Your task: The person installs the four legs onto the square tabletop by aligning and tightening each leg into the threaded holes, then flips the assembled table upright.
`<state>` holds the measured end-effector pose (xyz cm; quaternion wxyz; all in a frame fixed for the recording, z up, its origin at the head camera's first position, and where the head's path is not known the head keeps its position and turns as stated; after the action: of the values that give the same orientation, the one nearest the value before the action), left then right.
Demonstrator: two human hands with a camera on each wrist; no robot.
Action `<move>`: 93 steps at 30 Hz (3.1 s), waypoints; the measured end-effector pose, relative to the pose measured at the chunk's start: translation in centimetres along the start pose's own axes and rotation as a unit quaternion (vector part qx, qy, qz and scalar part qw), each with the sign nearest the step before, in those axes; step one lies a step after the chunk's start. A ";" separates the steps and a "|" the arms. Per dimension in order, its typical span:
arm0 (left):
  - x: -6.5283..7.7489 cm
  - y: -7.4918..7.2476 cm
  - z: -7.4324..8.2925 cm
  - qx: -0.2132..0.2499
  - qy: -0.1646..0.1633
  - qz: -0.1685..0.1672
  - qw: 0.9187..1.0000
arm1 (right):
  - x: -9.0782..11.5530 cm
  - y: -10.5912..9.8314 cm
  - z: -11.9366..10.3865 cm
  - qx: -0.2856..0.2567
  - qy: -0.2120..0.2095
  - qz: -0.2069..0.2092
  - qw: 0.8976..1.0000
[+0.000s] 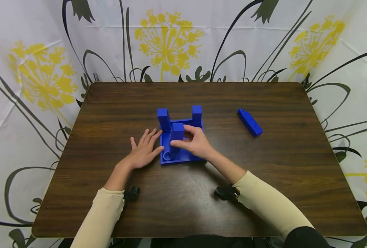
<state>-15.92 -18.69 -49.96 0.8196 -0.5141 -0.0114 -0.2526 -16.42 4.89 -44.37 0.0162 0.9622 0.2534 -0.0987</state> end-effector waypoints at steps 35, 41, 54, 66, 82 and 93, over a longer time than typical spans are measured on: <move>-0.1 0.3 -0.7 -0.005 0.025 -0.009 1.000 | -0.8 3.0 1.8 0.123 -0.024 -0.131 0.983; -0.1 0.2 -0.6 -0.004 0.022 -0.011 1.000 | -1.1 2.6 1.5 0.089 -0.005 -0.195 0.977; 0.2 -0.2 0.1 -0.009 0.038 -0.001 0.999 | -2.1 2.2 0.9 0.057 -0.004 -0.274 0.960; 0.3 -0.5 0.4 -0.008 0.027 -0.009 1.000 | -2.3 1.9 0.7 0.092 0.028 -0.252 0.963; 0.3 -0.4 0.4 -0.007 0.021 -0.008 1.000 | -2.0 2.4 0.8 0.168 0.027 -0.180 0.969; 0.3 -0.4 0.4 -0.009 0.028 -0.010 1.000 | -1.8 2.9 1.1 0.213 -0.010 -0.161 0.964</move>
<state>-15.75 -18.58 -49.32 0.8125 -0.5139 0.0086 -0.2753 -16.76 1.37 -45.10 -0.2026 0.8890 0.3774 -0.1616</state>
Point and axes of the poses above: each hand's wrist, its own x-axis away from the middle knuckle, its own y-axis out of the palm, z = x × y, the point moved 2 cm from there along -x, towards the middle knuckle, and after that the axes turned 2 degrees about -z, right-handed, at the moved point
